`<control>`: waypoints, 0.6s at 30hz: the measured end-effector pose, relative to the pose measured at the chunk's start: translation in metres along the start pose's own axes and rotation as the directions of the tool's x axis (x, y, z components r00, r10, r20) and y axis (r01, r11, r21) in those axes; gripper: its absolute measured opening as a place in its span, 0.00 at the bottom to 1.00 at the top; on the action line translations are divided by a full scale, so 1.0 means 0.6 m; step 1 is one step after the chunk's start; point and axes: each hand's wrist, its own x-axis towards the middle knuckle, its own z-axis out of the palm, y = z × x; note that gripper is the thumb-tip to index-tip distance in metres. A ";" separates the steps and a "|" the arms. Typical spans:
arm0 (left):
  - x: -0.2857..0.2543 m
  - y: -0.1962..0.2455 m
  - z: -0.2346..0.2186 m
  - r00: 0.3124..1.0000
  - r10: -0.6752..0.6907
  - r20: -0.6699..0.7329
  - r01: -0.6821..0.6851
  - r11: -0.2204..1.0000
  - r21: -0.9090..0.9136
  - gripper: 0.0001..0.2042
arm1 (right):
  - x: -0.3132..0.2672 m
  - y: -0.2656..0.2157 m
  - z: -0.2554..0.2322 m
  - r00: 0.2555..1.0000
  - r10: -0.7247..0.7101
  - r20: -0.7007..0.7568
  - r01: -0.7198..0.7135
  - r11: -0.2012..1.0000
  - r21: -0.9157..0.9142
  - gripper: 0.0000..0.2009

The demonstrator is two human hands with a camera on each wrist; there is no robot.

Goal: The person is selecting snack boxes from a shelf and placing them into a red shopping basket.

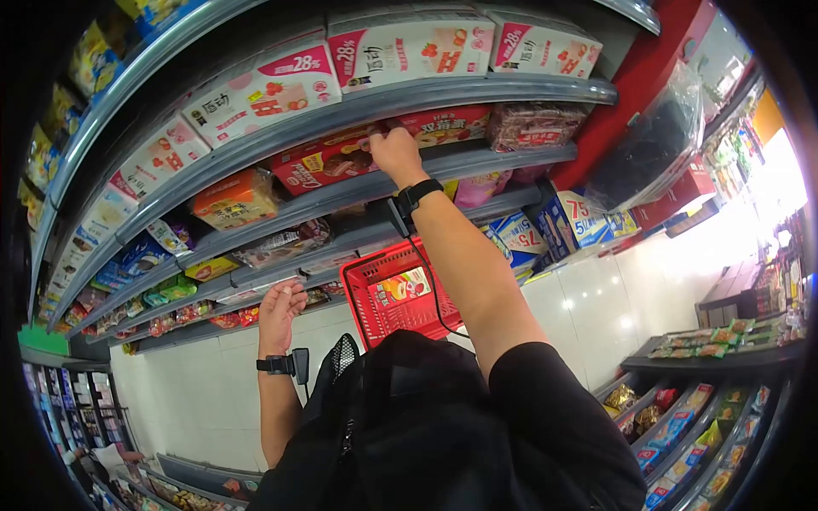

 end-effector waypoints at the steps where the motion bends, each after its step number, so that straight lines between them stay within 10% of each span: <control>1: -0.003 0.001 -0.003 1.000 0.010 -0.009 -0.010 1.000 -0.015 0.13 | 0.002 -0.003 0.006 0.988 0.157 0.004 -0.156 0.982 -0.110 0.24; 6: -0.009 0.002 -0.005 1.000 0.008 -0.020 -0.009 1.000 -0.014 0.13 | 0.001 -0.038 -0.001 0.911 0.412 -0.004 -0.375 0.827 -0.419 0.23; 11: 0.016 0.005 -0.003 0.999 0.026 0.039 -0.028 0.999 0.044 0.13 | -0.024 0.014 0.018 0.994 0.055 -0.095 -0.069 0.985 -0.158 0.25; 18: 0.048 0.028 0.010 0.998 0.009 0.069 -0.013 0.997 0.071 0.13 | -0.037 0.035 0.001 0.997 -0.015 0.072 0.019 0.999 -0.051 0.32</control>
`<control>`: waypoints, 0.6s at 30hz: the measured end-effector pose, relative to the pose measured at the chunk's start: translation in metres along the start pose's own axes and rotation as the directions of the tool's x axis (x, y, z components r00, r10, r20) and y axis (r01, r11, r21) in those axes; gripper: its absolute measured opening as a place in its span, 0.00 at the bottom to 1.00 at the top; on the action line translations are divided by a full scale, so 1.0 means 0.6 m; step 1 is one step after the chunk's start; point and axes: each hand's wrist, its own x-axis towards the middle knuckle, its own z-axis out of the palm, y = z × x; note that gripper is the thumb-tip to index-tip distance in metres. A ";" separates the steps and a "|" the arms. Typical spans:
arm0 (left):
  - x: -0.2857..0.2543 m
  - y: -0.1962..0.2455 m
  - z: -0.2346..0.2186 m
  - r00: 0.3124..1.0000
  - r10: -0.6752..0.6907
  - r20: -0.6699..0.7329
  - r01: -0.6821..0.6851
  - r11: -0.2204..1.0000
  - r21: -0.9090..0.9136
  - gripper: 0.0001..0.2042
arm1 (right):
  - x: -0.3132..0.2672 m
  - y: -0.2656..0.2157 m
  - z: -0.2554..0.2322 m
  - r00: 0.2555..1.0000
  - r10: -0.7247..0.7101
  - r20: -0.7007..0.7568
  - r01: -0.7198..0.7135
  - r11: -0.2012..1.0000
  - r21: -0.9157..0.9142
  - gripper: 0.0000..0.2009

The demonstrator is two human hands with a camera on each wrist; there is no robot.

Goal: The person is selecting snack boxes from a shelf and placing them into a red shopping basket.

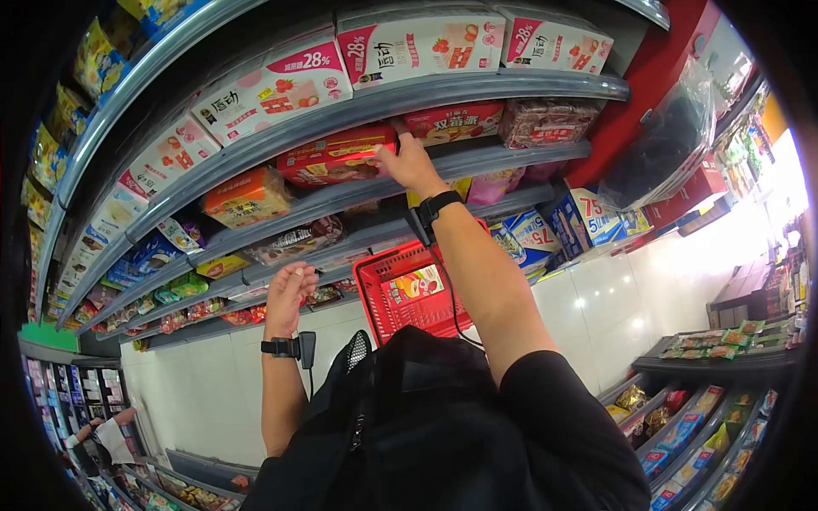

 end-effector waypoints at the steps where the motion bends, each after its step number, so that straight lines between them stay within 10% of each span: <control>1: 0.000 0.002 0.002 1.000 0.000 -0.003 0.000 1.000 0.019 0.13 | -0.011 -0.004 -0.007 0.997 -0.050 0.065 0.045 0.997 0.066 0.35; 18: 0.059 0.001 0.029 0.994 -0.068 0.080 0.058 0.991 0.121 0.14 | -0.056 -0.028 -0.116 0.991 -0.134 0.011 0.130 0.976 0.174 0.36</control>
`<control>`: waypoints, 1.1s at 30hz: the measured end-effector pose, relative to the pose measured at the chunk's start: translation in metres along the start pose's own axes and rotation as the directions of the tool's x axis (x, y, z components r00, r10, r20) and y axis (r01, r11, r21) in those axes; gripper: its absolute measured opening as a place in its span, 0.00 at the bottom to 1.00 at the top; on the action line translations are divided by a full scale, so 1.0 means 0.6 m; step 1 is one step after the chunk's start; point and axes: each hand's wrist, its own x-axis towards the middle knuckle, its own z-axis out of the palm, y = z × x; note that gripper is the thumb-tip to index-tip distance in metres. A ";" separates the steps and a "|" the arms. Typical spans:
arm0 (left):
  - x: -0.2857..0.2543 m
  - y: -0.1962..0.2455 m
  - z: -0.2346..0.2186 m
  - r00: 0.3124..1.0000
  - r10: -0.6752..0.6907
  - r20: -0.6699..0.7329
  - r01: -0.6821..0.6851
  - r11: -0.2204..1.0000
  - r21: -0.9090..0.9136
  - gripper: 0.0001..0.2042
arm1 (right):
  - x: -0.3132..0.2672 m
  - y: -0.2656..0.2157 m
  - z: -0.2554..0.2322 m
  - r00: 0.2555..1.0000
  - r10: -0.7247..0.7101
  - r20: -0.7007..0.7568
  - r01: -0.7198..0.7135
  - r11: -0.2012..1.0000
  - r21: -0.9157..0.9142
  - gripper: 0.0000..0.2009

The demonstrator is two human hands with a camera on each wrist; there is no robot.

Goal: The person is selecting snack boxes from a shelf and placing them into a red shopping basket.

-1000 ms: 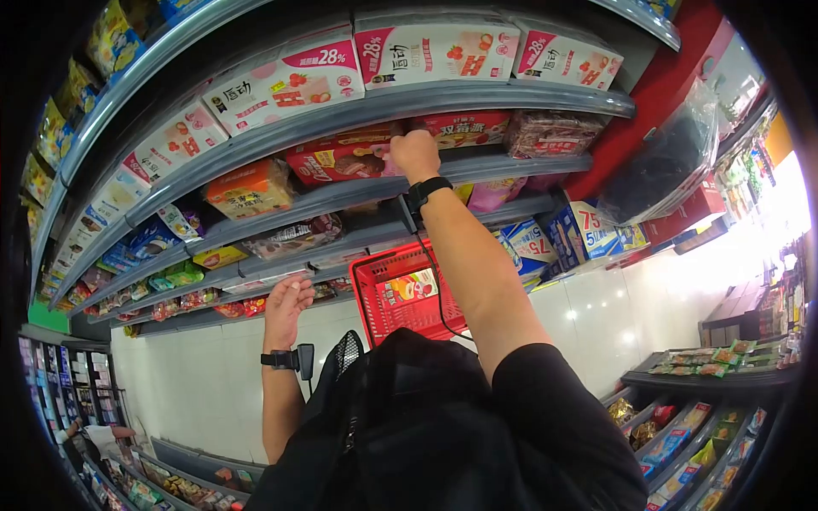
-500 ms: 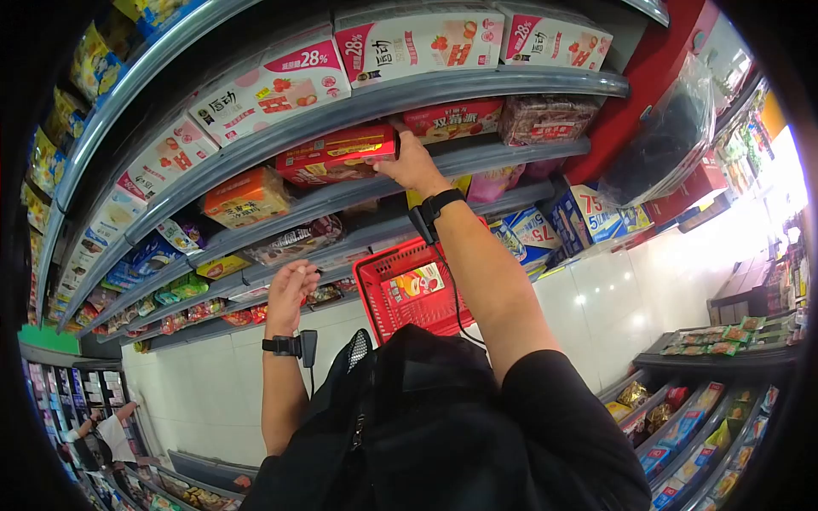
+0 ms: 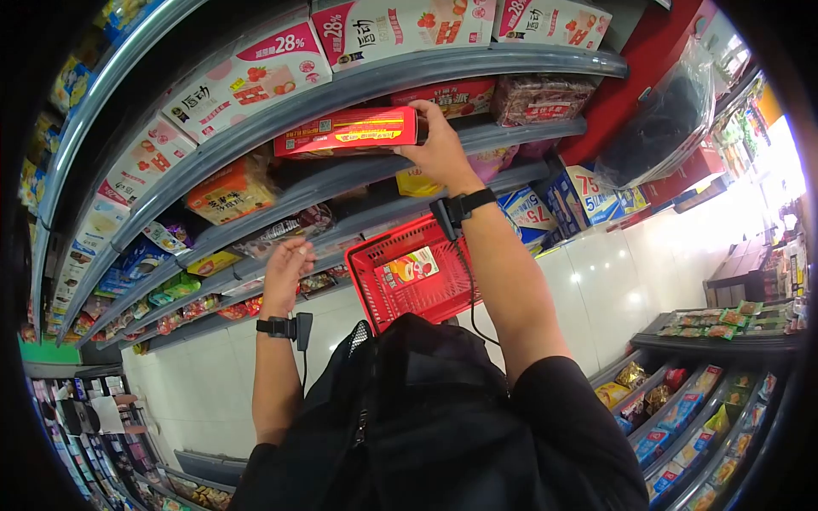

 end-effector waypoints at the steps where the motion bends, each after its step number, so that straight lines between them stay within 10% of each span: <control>1: 0.006 0.007 0.003 0.998 0.060 0.001 -0.060 0.998 0.020 0.16 | -0.004 -0.004 -0.011 1.000 -0.004 0.021 0.004 1.000 -0.009 0.37; 8: 0.000 0.022 0.067 0.915 0.403 -0.029 -0.392 0.903 0.179 0.34 | -0.101 -0.011 -0.096 0.924 0.134 0.359 -0.248 0.923 0.294 0.38; 11: -0.005 -0.009 0.070 0.957 0.165 0.240 -0.173 0.985 0.011 0.33 | -0.143 0.002 -0.104 0.871 0.226 0.436 -0.363 0.895 0.261 0.37; 17: -0.014 -0.087 0.062 0.978 -0.051 0.203 0.063 0.996 -0.058 0.27 | -0.233 0.091 -0.089 0.660 0.446 0.605 -0.726 0.585 0.361 0.36; 23: -0.027 -0.150 0.055 0.836 -0.476 0.272 0.476 0.876 0.071 0.24 | -0.315 0.167 -0.055 0.526 0.584 0.618 -0.844 0.446 0.298 0.35; 33: -0.145 -0.187 -0.052 0.835 -0.527 -0.159 0.549 0.818 0.170 0.27 | -0.393 0.452 -0.008 0.416 0.845 0.337 -0.891 0.453 -0.036 0.32</control>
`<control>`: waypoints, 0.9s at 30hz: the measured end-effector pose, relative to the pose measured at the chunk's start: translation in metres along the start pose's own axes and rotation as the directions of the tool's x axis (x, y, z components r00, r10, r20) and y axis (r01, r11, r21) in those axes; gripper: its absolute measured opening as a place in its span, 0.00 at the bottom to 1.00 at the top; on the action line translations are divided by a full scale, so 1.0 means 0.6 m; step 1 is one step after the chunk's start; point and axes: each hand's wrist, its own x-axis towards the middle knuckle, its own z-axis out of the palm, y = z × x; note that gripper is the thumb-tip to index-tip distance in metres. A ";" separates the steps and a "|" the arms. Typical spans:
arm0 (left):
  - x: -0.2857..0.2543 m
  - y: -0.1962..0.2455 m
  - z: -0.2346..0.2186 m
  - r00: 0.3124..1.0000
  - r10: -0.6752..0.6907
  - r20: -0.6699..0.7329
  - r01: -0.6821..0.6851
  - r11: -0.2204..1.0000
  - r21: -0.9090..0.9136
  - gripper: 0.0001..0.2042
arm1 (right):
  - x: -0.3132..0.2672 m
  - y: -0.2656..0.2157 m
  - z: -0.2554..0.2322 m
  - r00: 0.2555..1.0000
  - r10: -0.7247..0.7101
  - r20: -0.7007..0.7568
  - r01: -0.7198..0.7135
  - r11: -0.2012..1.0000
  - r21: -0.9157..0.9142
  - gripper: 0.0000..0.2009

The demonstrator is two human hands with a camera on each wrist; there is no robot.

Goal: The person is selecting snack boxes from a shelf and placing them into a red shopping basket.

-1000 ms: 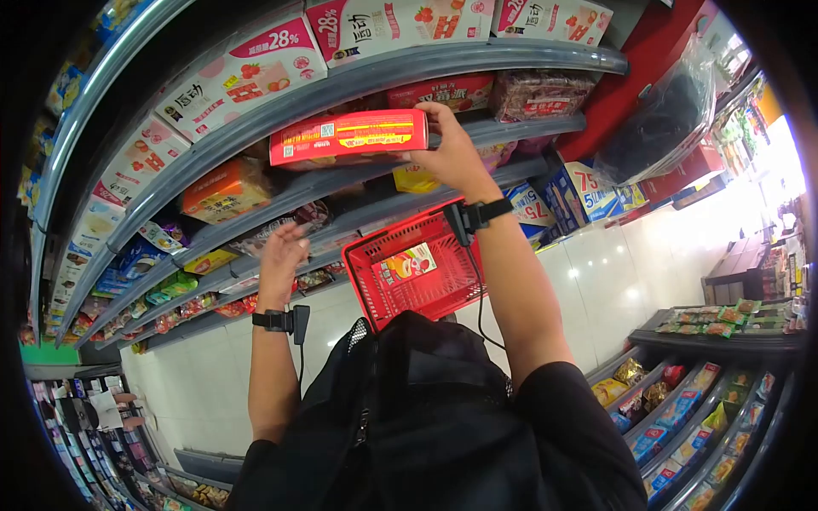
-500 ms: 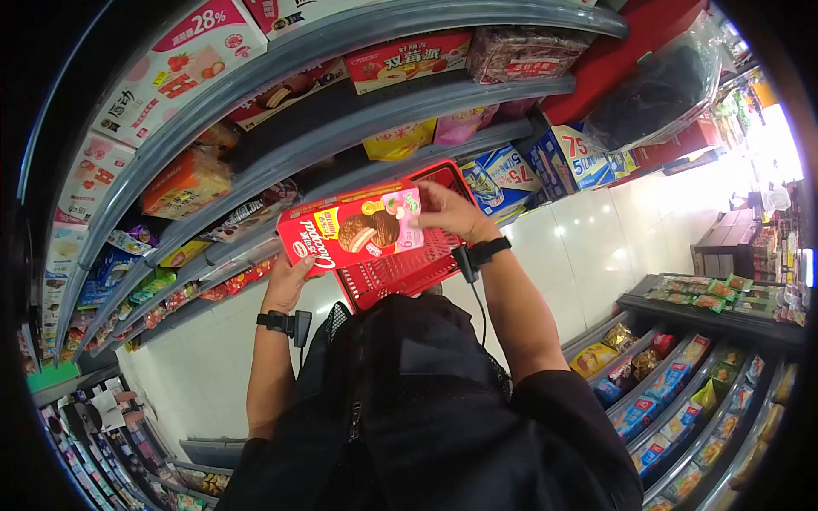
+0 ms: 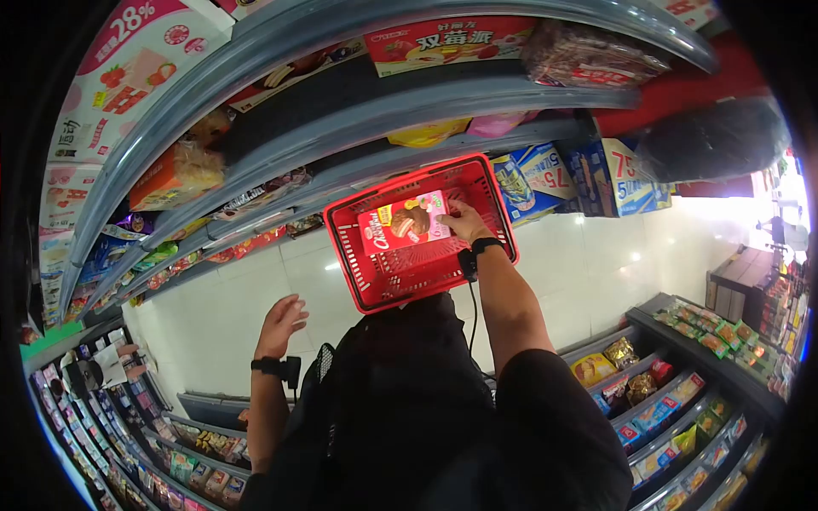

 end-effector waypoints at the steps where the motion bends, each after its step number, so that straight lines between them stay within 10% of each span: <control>1: -0.012 -0.005 -0.009 1.000 -0.004 -0.013 0.004 1.000 0.003 0.27 | 0.037 0.037 0.002 1.000 0.000 0.013 0.000 1.000 0.005 0.32; 4: -0.046 -0.024 -0.026 0.992 -0.068 -0.105 0.065 0.997 -0.032 0.27 | 0.116 0.104 0.020 0.994 -0.101 0.040 0.100 0.995 0.026 0.32; 9: -0.069 -0.030 -0.031 0.986 -0.101 -0.136 0.095 0.994 -0.049 0.27 | 0.141 0.113 0.075 0.984 -0.144 -0.105 0.081 0.888 -0.453 0.27; 13: -0.072 -0.021 -0.042 0.983 -0.106 -0.149 0.108 0.994 0.006 0.26 | 0.153 0.100 0.099 0.996 -0.083 -0.006 0.077 0.940 -0.332 0.23; 17: -0.070 -0.015 -0.052 0.984 -0.088 -0.154 0.091 0.996 0.012 0.25 | 0.224 0.182 0.128 0.968 -0.005 -0.251 -0.110 0.889 -0.445 0.18; 27: -0.028 0.043 -0.030 0.999 0.032 -0.025 -0.031 0.998 0.052 0.23 | 0.104 0.037 0.067 0.927 -0.251 -0.280 0.181 0.951 -0.253 0.14</control>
